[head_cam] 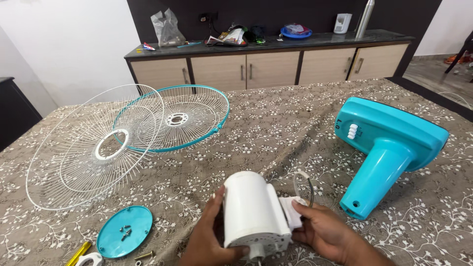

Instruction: The person attaches a white motor housing to a blue fan base using a screwdriver. They align the parts, insert screws, and tighten them to secure the connection.

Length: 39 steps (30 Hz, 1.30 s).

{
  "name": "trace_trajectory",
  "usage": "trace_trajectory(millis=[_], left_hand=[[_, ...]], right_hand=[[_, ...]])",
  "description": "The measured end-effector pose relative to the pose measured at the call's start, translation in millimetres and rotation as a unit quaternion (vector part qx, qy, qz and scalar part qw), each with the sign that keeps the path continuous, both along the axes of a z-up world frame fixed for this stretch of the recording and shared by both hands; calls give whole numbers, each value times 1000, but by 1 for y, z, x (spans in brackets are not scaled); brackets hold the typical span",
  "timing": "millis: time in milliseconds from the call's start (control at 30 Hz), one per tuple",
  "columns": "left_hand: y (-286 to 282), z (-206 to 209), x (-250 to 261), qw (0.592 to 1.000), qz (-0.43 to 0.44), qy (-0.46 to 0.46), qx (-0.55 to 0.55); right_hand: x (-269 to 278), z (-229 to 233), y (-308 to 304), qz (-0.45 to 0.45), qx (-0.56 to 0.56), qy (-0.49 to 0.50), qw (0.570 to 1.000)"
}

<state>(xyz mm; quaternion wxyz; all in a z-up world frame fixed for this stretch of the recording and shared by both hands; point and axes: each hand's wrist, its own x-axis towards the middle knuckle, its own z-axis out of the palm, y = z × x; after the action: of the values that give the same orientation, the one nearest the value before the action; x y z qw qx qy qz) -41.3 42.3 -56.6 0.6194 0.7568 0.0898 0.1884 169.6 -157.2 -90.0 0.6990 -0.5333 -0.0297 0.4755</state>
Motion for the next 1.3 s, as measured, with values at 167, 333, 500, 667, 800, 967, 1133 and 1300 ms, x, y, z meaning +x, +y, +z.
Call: trace_trajectory(millis=[167, 333, 500, 667, 800, 967, 1133, 1300], left_hand=[[27, -4, -11, 997, 42, -6, -65], [48, -6, -29, 990, 98, -19, -97], [60, -8, -34, 978, 124, -39, -161], [66, -9, -33, 985, 104, -42, -128], [65, -12, -29, 983, 137, -30, -121], [65, -14, -24, 983, 132, -61, -108], [62, -12, -19, 983, 131, -50, -116], [61, -14, -18, 982, 141, -33, -122]], right_hand=[[-13, 1, 31, 44, 20, 7, 999], [-22, 2, 63, 98, 53, 20, 994], [-23, 8, 84, 124, 56, 27, 990], [-12, 12, 82, -10, -28, -100, 995], [23, 7, 63, -94, 47, -52, 993], [75, -7, 38, -208, 114, 5, 971], [89, -23, 26, -214, 37, 26, 976], [72, -19, 21, -217, 38, 40, 975]])
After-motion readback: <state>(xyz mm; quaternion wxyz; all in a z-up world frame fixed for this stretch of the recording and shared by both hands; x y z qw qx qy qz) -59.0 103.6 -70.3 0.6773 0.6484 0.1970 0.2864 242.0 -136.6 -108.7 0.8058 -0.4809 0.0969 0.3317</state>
